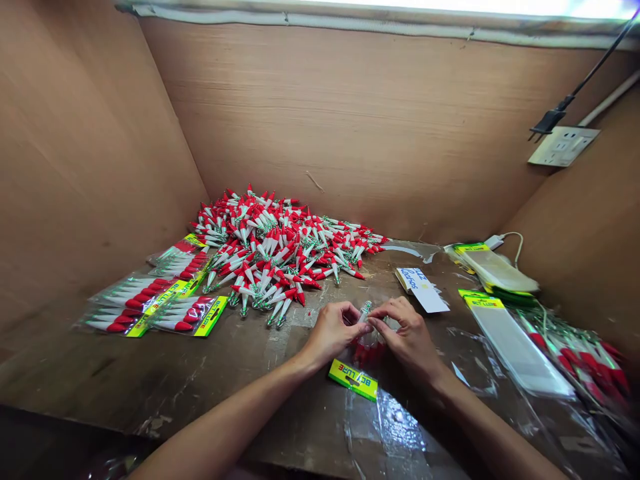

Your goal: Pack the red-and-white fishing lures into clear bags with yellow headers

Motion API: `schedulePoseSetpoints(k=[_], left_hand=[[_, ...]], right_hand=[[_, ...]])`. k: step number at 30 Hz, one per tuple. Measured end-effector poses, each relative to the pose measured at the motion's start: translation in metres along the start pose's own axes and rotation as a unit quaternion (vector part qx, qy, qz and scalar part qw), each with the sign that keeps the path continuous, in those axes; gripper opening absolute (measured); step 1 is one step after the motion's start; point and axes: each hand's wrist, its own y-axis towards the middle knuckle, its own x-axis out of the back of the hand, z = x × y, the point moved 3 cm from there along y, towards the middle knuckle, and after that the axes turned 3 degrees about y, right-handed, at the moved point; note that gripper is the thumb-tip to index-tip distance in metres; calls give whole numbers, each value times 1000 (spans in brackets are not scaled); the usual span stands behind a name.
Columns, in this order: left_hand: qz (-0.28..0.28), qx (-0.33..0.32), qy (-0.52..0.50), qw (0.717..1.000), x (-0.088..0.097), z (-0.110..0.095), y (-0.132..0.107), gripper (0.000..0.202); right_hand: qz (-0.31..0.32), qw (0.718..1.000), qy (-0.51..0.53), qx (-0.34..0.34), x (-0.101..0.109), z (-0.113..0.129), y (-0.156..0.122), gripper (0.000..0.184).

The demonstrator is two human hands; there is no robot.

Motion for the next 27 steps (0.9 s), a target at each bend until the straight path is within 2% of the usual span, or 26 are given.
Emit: schedulePoseSetpoints(k=[6, 9, 11, 12, 14, 17, 21, 27], left_hand=[[68, 9, -65, 995, -3, 1, 1, 37], [111, 51, -66, 990, 2, 7, 4, 46], [144, 62, -30, 987, 9, 9, 7, 47], [146, 55, 3, 988, 14, 9, 9, 44], [103, 23, 97, 990, 27, 6, 11, 37], [26, -20, 218, 975, 43, -3, 8, 30], [50, -19, 286, 957, 46, -9, 0, 21], [64, -1, 313, 948, 37, 2, 0, 32]], right_hand=[[-30, 998, 30, -47, 1, -6, -1, 16], [-1, 996, 48, -79, 0, -14, -2, 18], [45, 993, 59, -94, -3, -20, -3, 18], [74, 990, 62, -100, -4, -23, -4, 19], [121, 985, 54, -109, -6, -31, -6, 21], [134, 982, 31, -130, -4, -44, -6, 24], [119, 985, 33, -121, -6, -55, 0, 26], [133, 990, 12, -39, -16, -58, 12, 29]])
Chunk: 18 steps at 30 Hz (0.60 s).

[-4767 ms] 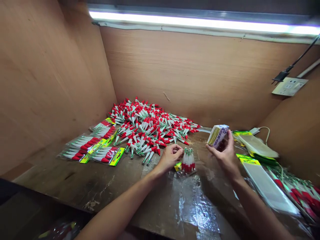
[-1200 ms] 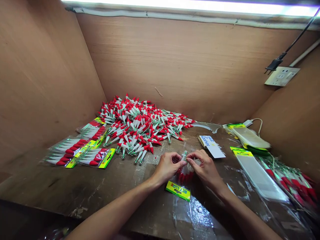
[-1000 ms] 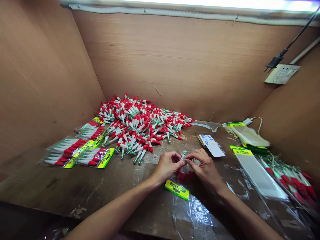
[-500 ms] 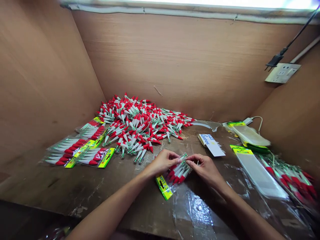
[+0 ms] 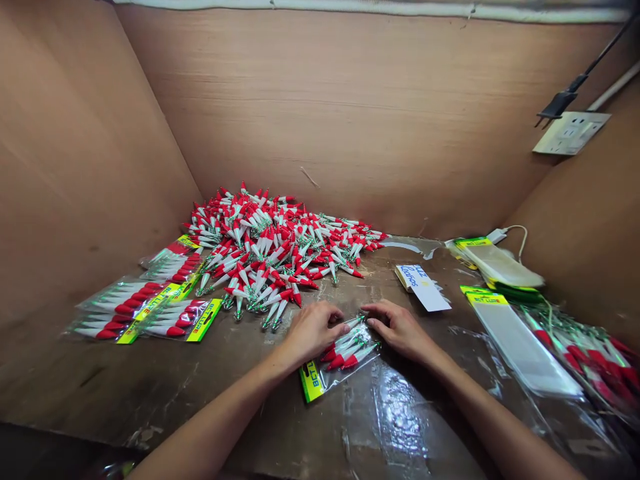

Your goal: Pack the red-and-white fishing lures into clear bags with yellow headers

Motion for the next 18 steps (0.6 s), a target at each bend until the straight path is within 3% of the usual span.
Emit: schedulePoseSetpoints(k=[18], left_hand=[[2, 4, 15, 1000, -7, -1, 1, 28]], right_hand=[[17, 998, -59, 25, 2, 0, -4, 14]])
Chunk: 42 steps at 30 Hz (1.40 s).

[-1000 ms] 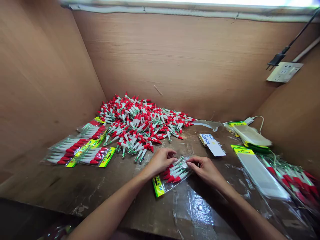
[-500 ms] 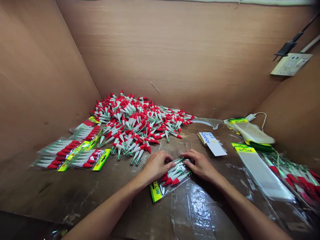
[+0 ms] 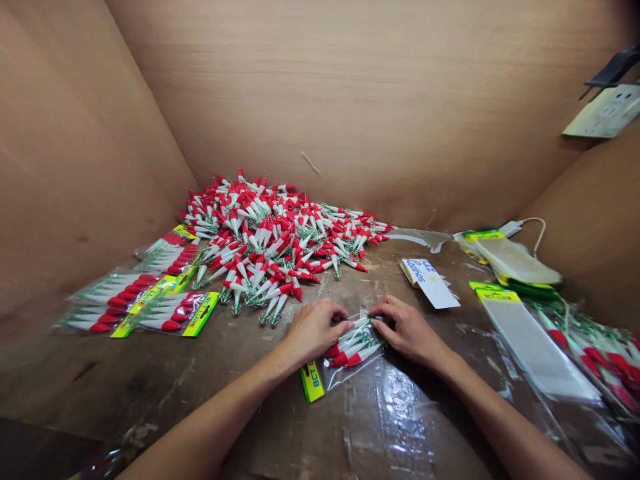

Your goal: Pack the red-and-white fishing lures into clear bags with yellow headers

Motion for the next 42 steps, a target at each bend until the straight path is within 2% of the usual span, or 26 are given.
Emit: schedulePoseSetpoints(k=[8, 14, 19, 22, 25, 27, 29, 31, 36, 42], left_hand=[[11, 1, -7, 1000, 0, 0, 0, 29], [3, 0, -32, 999, 2, -1, -2, 35], [-3, 5, -42, 999, 5, -2, -4, 39], [1, 6, -52, 999, 11, -5, -6, 29], [51, -3, -52, 997, 14, -9, -11, 25], [90, -32, -46, 994, 14, -13, -16, 26], [106, -65, -29, 992, 13, -17, -20, 25], [106, -79, -15, 991, 11, -19, -22, 26], [107, -67, -25, 992, 5, -19, -21, 29], [100, -61, -27, 993, 9, -21, -21, 29]], right_hand=[[-16, 999, 4, -31, -7, 2, 2, 14], [7, 1000, 17, -20, -7, 12, 2, 35], [28, 998, 50, -1, -4, 15, 0, 31], [31, 996, 77, -9, 4, 7, -4, 27], [45, 995, 88, -20, 15, -1, -7, 22], [62, 994, 83, -22, 20, -2, -9, 21], [83, 993, 78, -22, 23, -2, -10, 21], [96, 992, 75, -22, 24, -1, -10, 18], [105, 991, 84, -21, 19, 0, -9, 12], [112, 990, 87, -8, 19, 4, -11, 11]])
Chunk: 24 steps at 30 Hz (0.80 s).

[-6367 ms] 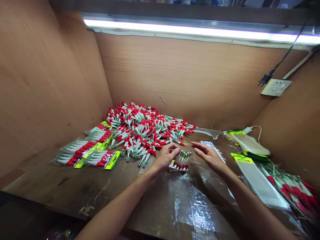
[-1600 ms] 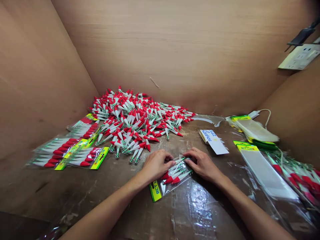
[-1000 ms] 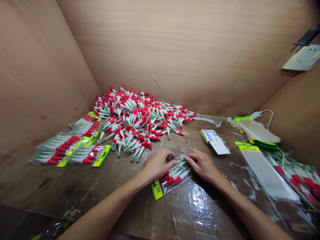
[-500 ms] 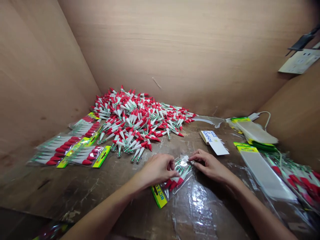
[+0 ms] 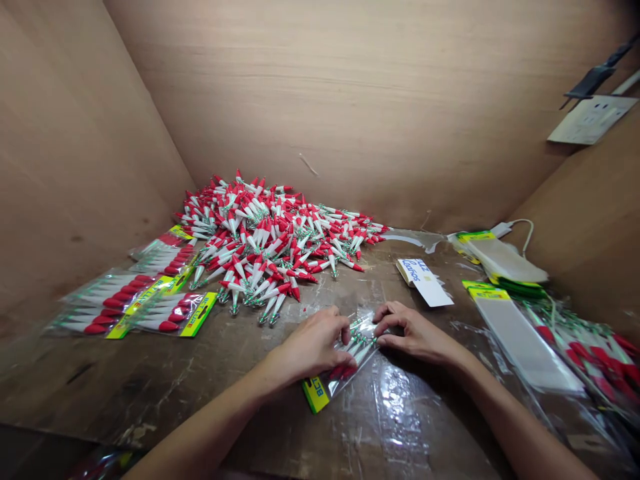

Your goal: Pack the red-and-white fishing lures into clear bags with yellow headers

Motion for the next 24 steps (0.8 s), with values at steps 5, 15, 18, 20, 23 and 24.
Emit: schedulePoseSetpoints(k=[5, 15, 18, 20, 23, 24], left_hand=[[-2, -3, -11, 1000, -1, 1, 0, 19], [-17, 10, -9, 1000, -9, 4, 1, 6], [-31, 5, -10, 999, -11, 5, 1, 5], [-37, 5, -8, 999, -11, 5, 0, 5], [-40, 7, 0, 999, -11, 5, 0, 7], [-43, 9, 4, 999, -10, 5, 0, 9]], right_hand=[[19, 1000, -2, 7, 0, 3, -3, 11], [41, 999, 5, 15, 3, 9, -5, 16], [33, 999, 1, 22, 0, 13, -4, 22], [19, 1000, -1, 19, -3, 15, -3, 25], [-23, 999, -16, -16, -4, 12, -2, 26], [-42, 998, -29, -34, -5, 11, -2, 28]])
